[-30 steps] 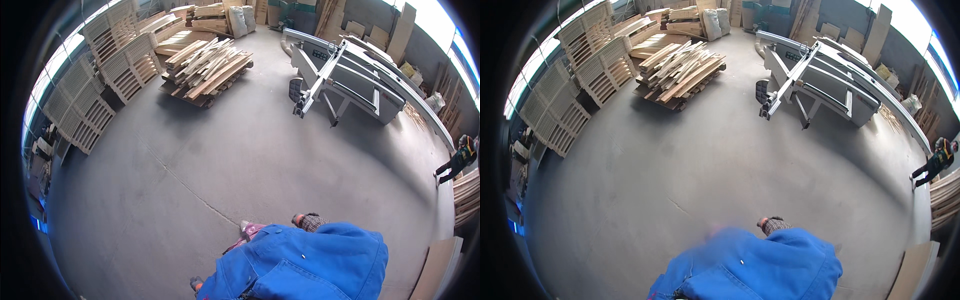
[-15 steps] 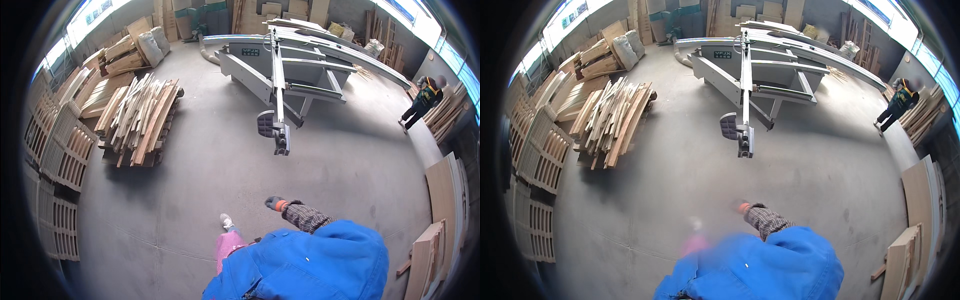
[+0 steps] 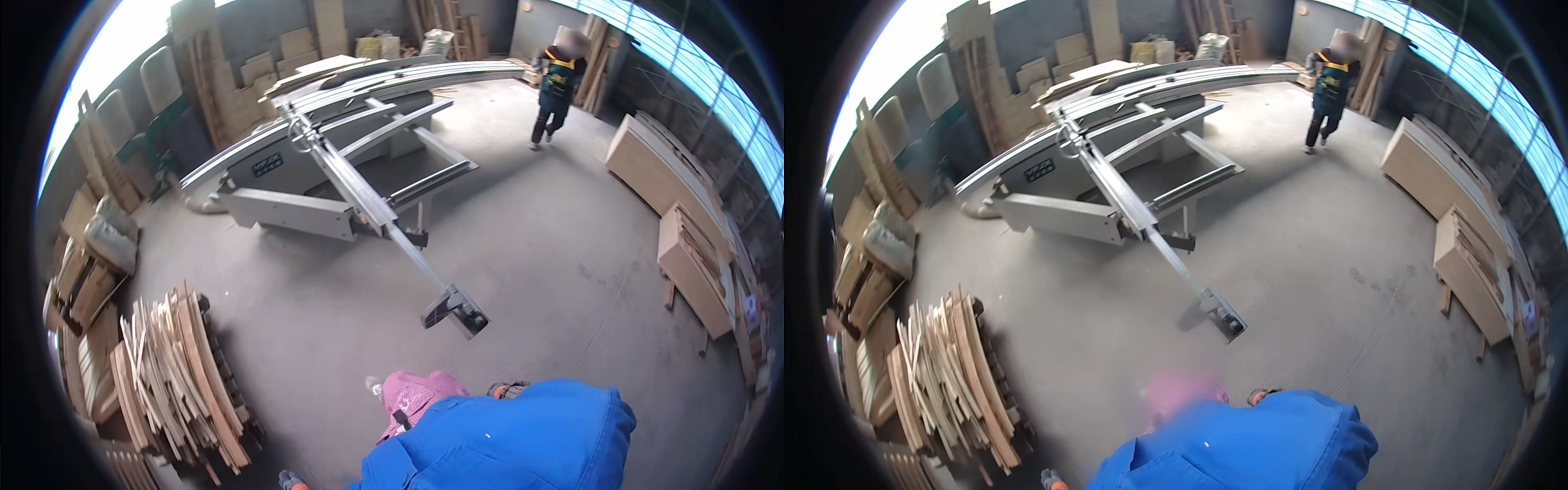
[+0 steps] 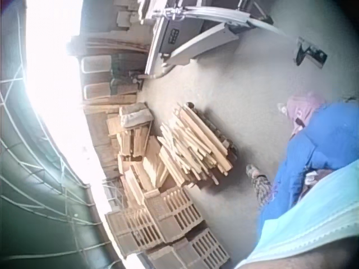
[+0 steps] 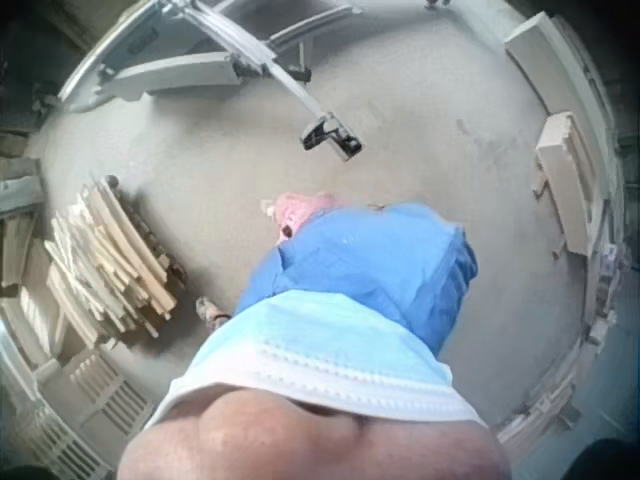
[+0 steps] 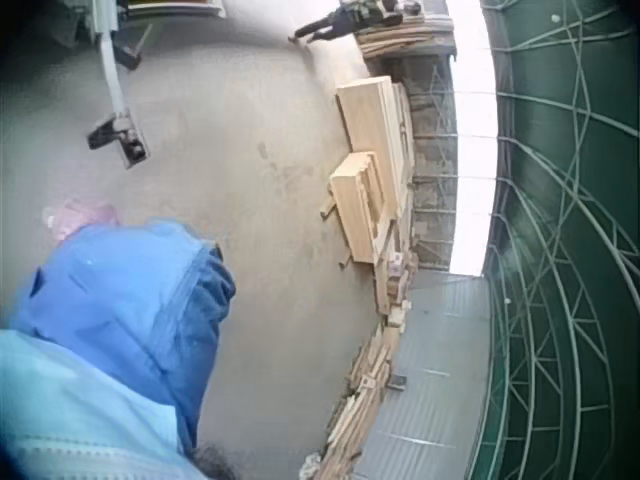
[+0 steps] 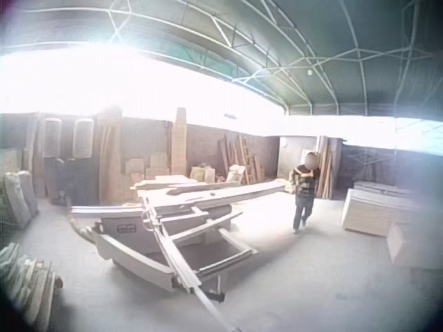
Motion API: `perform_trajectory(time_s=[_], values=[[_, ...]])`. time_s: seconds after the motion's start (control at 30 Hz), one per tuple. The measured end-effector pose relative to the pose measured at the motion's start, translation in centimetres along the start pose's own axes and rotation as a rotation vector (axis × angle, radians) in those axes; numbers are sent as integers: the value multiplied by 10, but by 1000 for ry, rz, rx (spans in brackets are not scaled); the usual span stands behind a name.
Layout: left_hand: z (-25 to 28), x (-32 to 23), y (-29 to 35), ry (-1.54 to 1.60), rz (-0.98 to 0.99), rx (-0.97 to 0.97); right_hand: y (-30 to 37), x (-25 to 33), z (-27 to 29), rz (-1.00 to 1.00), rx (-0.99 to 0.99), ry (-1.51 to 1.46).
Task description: The person uses a table saw to cut thin wooden strips into smaller pieces. They feed each strip through the saw blade, collect the cut pieces, and place them into a white sack. The person then walks across the workshop and empties the sack contents.
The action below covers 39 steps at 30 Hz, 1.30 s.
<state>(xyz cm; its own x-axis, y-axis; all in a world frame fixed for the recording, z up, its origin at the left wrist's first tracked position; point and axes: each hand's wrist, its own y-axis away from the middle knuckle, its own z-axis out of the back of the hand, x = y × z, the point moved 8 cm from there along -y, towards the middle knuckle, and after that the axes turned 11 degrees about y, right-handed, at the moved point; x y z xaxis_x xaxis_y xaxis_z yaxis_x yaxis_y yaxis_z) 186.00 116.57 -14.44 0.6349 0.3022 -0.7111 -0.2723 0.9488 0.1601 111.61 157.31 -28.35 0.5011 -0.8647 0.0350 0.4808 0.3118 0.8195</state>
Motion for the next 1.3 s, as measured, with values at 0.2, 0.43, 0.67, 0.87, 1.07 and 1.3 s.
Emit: perform_trajectory(time_s=[0.2, 0.43, 0.67, 0.87, 1.07, 1.3], values=[[-151, -168, -147, -68, -240, 305, -36, 202, 43, 188, -122, -107], [-310, -313, -181, -181, -456, 683, -3, 308, 153, 188, -393, -310], [-364, -373, -214, -245, -581, 890, -10, 223, 54, -314, -331, -233], [-354, -364, -288, -303, -561, 920, 45, 267, -15, -426, -114, -380], [-345, -342, -335, -324, -519, 957, 37, 368, 34, -308, -267, -455], [-337, -322, -372, -340, -487, 979, 37, 418, 85, -268, -413, -492]])
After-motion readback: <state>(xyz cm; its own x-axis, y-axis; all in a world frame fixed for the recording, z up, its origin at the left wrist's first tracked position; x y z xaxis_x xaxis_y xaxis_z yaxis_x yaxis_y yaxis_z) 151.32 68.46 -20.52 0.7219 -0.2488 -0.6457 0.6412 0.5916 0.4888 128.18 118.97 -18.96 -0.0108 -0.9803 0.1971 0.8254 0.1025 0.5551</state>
